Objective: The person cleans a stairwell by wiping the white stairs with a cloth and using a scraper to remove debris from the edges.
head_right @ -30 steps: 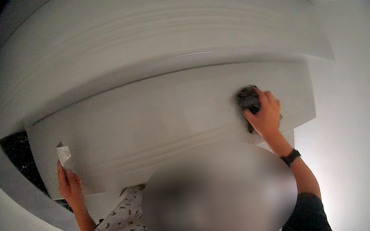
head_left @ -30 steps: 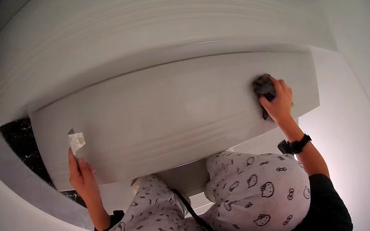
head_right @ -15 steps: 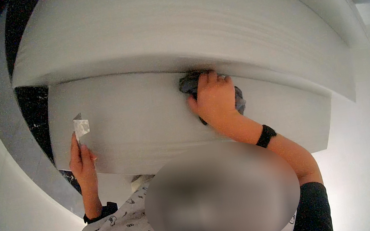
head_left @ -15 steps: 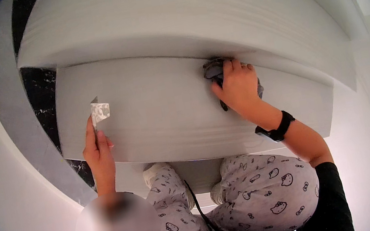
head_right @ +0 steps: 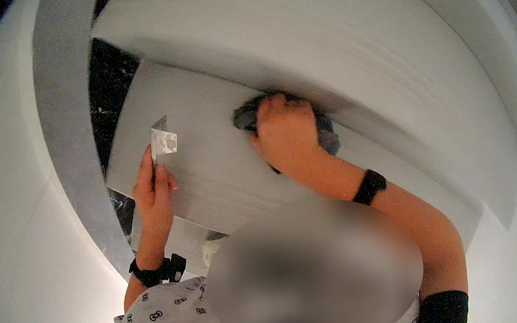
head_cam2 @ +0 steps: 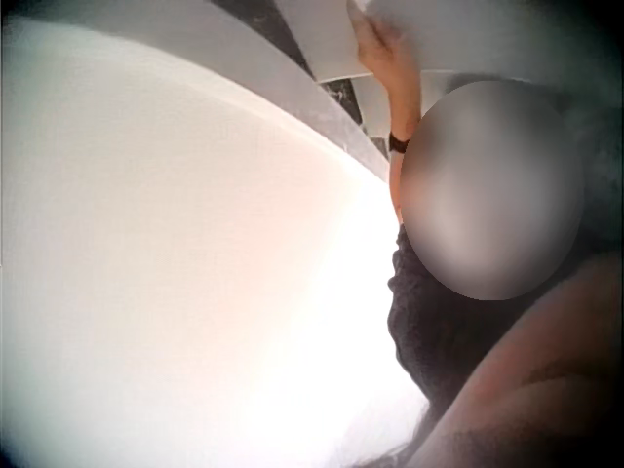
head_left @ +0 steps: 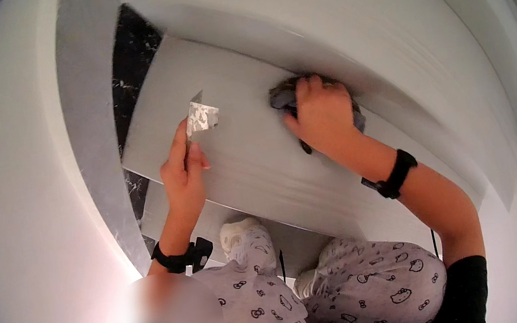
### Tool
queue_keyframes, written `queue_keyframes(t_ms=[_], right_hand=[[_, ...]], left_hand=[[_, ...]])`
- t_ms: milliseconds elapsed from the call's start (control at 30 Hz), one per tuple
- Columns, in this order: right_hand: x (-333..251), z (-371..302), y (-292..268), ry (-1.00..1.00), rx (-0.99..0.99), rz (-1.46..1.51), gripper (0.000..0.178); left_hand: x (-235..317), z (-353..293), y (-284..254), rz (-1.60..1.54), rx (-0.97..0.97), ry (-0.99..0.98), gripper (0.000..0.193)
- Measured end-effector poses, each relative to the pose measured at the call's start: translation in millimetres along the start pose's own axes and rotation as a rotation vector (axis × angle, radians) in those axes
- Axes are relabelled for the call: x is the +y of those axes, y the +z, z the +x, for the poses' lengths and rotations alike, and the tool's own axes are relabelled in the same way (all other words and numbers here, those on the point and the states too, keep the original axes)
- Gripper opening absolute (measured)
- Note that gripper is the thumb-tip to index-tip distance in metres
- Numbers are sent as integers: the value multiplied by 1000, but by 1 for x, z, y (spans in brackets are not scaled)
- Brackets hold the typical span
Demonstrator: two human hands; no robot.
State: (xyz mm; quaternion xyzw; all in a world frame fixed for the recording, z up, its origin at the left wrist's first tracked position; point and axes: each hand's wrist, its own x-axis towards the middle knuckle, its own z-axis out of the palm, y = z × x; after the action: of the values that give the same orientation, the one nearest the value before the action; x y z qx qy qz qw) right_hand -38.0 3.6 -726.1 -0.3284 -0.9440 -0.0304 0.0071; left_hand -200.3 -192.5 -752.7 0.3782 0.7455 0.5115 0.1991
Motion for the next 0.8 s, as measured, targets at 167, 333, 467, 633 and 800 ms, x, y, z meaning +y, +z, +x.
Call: queue_keyframes(t_ms=[167,333,467,633,800], right_hand=[[-52,60,-14,-193,123,-81,30],[-102,107,-9,-133,243,-66,16],[-123,133,-8,-46,56,-57,30],[-134,142,7,-60,193,-118,26],[-129,151,17,-217,143,32,18]], left_hand=[[3,-8,-13,-51,112,47,42],[-4,-20,-21,-74,245,73,39],[-19,-29,-22,-73,238,76,38],[-32,-38,-25,-68,188,41,44],[-27,-39,-29,-30,159,97,45]])
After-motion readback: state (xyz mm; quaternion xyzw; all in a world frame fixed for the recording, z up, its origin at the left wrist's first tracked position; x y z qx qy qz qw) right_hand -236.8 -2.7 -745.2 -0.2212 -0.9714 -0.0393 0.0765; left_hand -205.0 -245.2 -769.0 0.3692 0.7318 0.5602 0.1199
